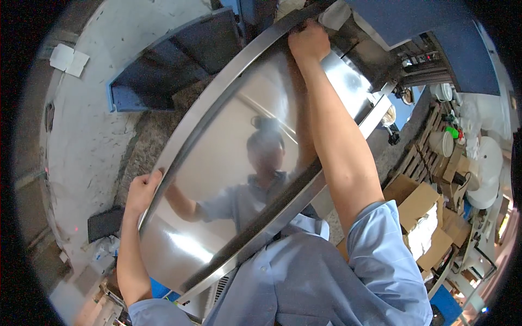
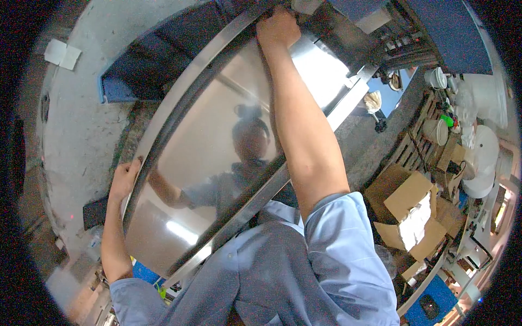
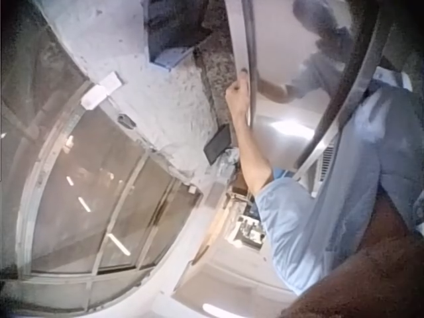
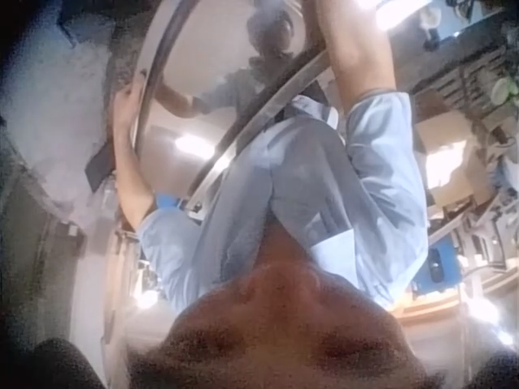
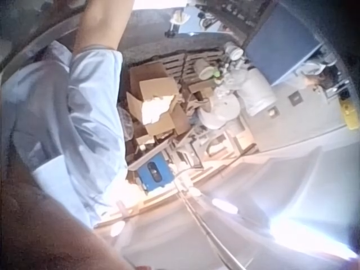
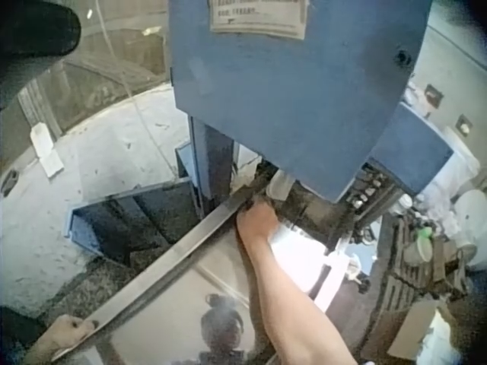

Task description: Clean and inspect a stainless steel machine tray component in a maintenance area.

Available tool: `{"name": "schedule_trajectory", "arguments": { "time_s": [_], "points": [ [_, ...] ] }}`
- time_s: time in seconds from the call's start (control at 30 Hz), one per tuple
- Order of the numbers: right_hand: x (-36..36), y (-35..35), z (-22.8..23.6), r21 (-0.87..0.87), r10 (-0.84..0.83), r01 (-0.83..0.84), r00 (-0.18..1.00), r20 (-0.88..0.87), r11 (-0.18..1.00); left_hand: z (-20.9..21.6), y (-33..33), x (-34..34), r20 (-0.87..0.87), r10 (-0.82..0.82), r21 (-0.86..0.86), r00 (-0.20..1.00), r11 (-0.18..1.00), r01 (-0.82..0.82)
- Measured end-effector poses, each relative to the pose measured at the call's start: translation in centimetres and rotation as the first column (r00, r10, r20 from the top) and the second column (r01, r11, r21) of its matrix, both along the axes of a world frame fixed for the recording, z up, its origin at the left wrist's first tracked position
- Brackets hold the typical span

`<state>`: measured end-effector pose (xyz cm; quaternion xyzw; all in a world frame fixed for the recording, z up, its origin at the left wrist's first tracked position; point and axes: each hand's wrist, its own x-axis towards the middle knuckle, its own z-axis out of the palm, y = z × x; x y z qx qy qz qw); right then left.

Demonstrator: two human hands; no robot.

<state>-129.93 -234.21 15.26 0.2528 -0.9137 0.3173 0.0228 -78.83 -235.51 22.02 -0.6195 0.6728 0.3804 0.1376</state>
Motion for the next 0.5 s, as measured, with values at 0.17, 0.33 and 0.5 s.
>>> {"name": "schedule_trajectory", "arguments": {
  "time_s": [0.17,0.33,0.5],
  "points": [
    [-0.1,0.5,-0.8,-0.118,0.040,-0.054,0.992,-0.118,0.992,-0.2,-0.2,-0.1,0.039,-0.003,0.022,0.999,1.000,0.002],
    [0.2,0.0,0.3,0.020,0.020,-0.019,0.999,-0.033,1.000,0.0,0.0,0.0,0.014,0.016,0.017,1.000,1.000,-0.017],
    [-0.2,0.1,0.4,0.021,0.061,-0.061,0.998,-0.025,0.998,0.4,-0.2,-0.5,0.026,0.008,0.017,1.000,1.000,-0.009]
  ]
}}
